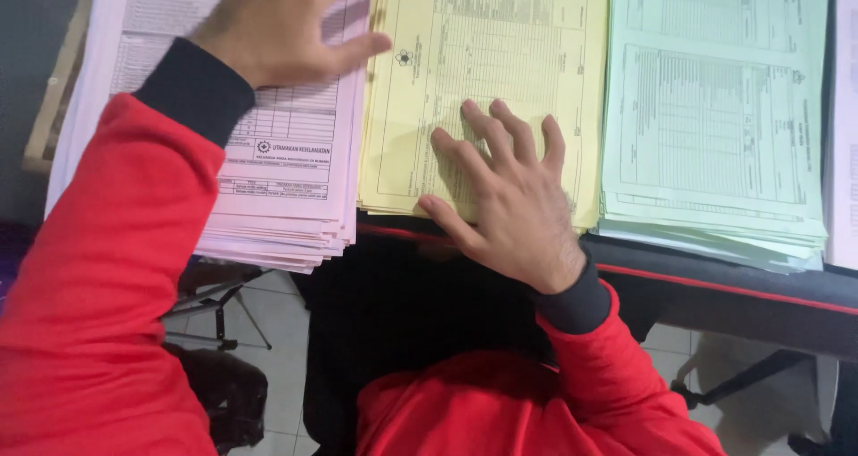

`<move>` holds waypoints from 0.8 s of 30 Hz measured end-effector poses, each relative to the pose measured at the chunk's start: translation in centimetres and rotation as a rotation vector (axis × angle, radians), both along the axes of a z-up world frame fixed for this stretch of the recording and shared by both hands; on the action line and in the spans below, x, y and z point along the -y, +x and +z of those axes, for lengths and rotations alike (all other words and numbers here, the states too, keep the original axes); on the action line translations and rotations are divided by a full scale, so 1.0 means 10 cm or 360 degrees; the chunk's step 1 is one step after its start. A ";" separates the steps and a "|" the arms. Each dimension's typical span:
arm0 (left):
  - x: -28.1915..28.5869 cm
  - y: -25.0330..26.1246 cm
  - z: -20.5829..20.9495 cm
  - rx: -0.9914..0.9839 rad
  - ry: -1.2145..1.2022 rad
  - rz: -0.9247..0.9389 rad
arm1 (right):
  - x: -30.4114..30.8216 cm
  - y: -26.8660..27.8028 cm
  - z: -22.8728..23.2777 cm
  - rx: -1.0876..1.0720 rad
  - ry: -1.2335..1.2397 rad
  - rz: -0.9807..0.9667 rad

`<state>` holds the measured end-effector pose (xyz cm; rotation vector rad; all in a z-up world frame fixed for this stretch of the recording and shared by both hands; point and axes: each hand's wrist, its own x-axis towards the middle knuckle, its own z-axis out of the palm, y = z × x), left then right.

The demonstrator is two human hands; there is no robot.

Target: Sort and organize different colored paper forms into separate stacks on a desk.

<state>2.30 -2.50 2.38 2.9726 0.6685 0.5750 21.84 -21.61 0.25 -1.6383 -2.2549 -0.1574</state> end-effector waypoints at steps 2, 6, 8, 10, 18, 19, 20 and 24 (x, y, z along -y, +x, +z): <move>0.02 0.19 0.09 0.0004 0.0081 -0.0125 | -0.01 0.00 0.00 0.0030 0.0033 -0.0013; 0.03 0.64 0.09 -0.0194 0.0020 -0.0359 | 0.01 -0.01 -0.01 0.0059 0.0080 -0.0031; 0.06 0.85 0.03 -0.0310 -0.0086 -0.0351 | 0.02 0.00 -0.02 0.0087 0.0102 -0.0035; 0.10 0.97 -0.05 -0.0294 -0.0059 -0.0264 | 0.01 0.00 -0.02 0.0095 0.0148 -0.0017; 0.12 0.95 0.12 -0.0616 -0.0308 -0.0119 | 0.07 0.00 -0.01 0.0168 -0.0009 -0.0072; 0.11 0.95 0.11 -0.0636 -0.0301 -0.0129 | 0.10 0.00 0.00 0.0132 -0.0023 -0.0060; 0.13 0.95 0.14 -0.0637 -0.0296 -0.0138 | 0.13 0.00 0.00 0.0131 -0.0020 -0.0069; 0.15 0.95 0.10 -0.0627 -0.0354 -0.0132 | 0.33 -0.02 0.01 0.0101 -0.0109 -0.0089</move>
